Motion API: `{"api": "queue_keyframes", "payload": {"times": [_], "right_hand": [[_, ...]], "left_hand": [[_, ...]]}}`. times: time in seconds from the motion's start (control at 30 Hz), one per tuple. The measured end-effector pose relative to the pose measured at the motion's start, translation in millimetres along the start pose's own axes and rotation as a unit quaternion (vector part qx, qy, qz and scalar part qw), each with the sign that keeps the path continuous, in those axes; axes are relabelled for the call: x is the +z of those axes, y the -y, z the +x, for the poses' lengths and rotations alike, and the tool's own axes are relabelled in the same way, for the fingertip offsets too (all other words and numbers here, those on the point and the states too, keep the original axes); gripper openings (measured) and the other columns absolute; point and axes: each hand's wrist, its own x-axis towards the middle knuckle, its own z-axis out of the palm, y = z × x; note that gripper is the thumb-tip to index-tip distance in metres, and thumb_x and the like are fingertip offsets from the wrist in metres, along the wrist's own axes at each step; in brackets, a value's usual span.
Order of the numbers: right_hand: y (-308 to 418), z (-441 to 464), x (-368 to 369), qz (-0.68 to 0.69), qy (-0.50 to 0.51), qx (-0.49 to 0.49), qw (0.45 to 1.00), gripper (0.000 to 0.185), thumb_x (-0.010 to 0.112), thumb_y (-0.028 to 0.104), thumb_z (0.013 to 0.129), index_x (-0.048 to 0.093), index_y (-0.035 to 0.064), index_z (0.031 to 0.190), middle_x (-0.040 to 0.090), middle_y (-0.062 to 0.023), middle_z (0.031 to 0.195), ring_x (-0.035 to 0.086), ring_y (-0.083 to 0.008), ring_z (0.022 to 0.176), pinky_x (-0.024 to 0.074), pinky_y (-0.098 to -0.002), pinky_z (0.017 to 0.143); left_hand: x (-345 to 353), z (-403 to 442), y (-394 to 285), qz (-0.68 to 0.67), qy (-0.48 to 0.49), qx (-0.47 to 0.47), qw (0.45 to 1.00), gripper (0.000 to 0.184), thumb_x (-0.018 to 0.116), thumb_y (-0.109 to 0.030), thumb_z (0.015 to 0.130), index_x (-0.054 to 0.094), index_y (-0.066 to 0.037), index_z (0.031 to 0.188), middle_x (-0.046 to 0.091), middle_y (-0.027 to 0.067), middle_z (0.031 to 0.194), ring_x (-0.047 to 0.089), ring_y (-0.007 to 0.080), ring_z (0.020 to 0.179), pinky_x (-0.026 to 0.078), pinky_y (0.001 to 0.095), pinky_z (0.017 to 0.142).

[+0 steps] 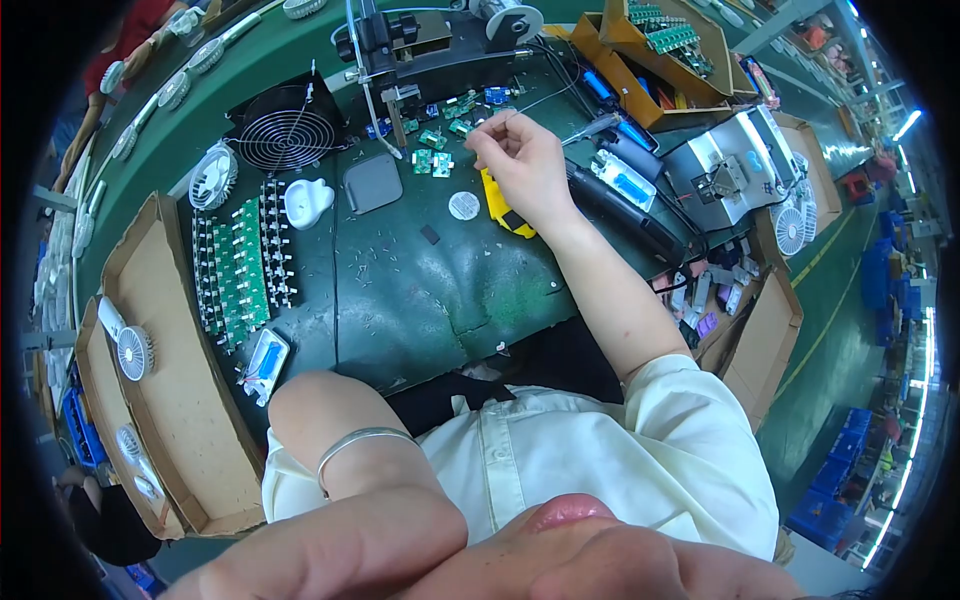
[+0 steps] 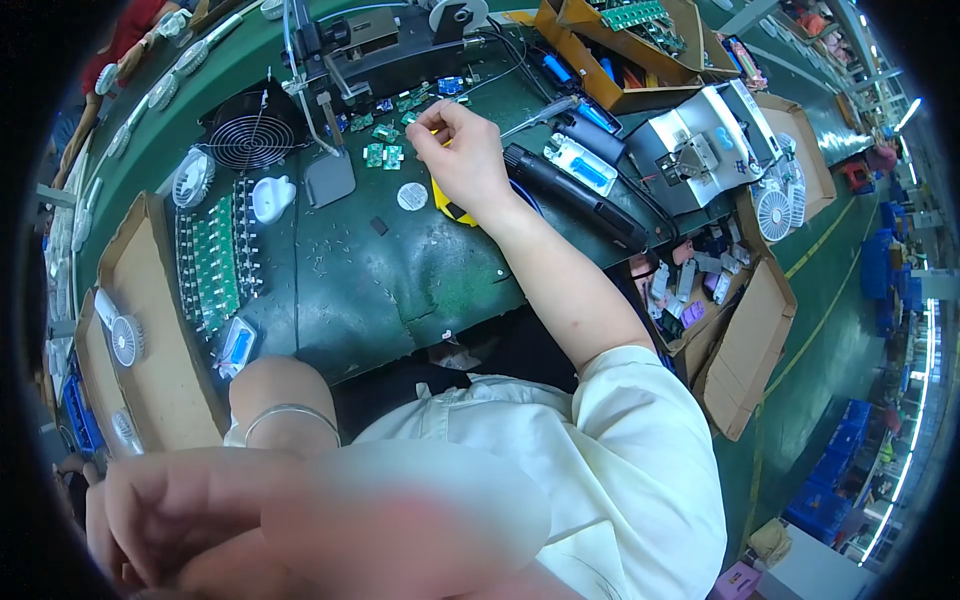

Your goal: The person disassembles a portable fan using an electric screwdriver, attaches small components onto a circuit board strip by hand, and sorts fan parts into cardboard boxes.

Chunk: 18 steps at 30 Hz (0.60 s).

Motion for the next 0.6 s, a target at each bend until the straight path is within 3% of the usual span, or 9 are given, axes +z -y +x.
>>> {"api": "queue_keyframes", "payload": {"times": [0.03,0.07,0.13,0.23,0.43,0.6], "right_hand": [[0,0,0,0.001,0.000,-0.002,1.000,0.012,0.065,0.011,0.084,0.063,-0.0005,0.086,0.065,-0.0044,0.074,0.061,-0.0090,0.065,0.0490,-0.0232,0.062],[0,0,0,-0.003,0.000,0.001,1.000,0.012,0.065,0.011,0.084,0.063,-0.0006,0.086,0.065,-0.0044,0.074,0.061,-0.0091,0.065,0.0490,-0.0232,0.062],[0,0,0,-0.006,0.002,0.002,1.000,0.012,0.065,0.011,0.084,0.063,-0.0007,0.086,0.065,-0.0045,0.075,0.062,-0.0092,0.065,0.0491,-0.0233,0.062],[1,1,0,-0.004,0.005,0.000,1.000,0.012,0.065,0.011,0.084,0.063,-0.0008,0.086,0.065,-0.0046,0.075,0.062,-0.0093,0.066,0.0492,-0.0233,0.062],[1,1,0,-0.006,0.005,0.010,1.000,0.012,0.065,0.011,0.085,0.063,-0.0008,0.087,0.065,-0.0047,0.075,0.062,-0.0093,0.066,0.0492,-0.0232,0.062],[2,1,0,-0.004,0.006,0.007,1.000,0.012,0.064,0.011,0.085,0.062,-0.0008,0.087,0.064,-0.0045,0.074,0.062,-0.0094,0.066,0.0492,-0.0230,0.062]], "left_hand": [[3,0,4,0.000,0.003,0.003,1.000,0.020,0.053,-0.011,0.092,0.061,-0.010,0.110,0.058,-0.0003,0.116,0.052,0.0147,0.110,0.040,0.0276,0.085],[6,-4,12,-0.200,0.005,0.001,0.980,0.019,0.054,-0.011,0.091,0.061,-0.010,0.108,0.058,-0.0010,0.115,0.052,0.0140,0.109,0.040,0.0269,0.083],[4,-5,17,-0.389,0.009,0.000,0.921,0.017,0.054,-0.011,0.090,0.061,-0.011,0.106,0.057,-0.0017,0.114,0.052,0.0133,0.108,0.039,0.0262,0.081],[-11,-3,14,-0.253,0.086,-0.024,0.963,0.015,0.055,-0.010,0.089,0.060,-0.012,0.103,0.056,-0.0028,0.112,0.051,0.0122,0.106,0.039,0.0254,0.078],[-2,5,-1,-0.066,0.019,-0.015,0.998,0.017,0.054,-0.006,0.089,0.060,-0.011,0.104,0.056,-0.0019,0.111,0.052,0.0128,0.105,0.040,0.0258,0.083],[-3,8,-3,-0.045,0.038,-0.018,0.998,0.017,0.053,-0.004,0.089,0.060,-0.010,0.103,0.057,-0.0015,0.110,0.052,0.0129,0.104,0.040,0.0258,0.085]]}}
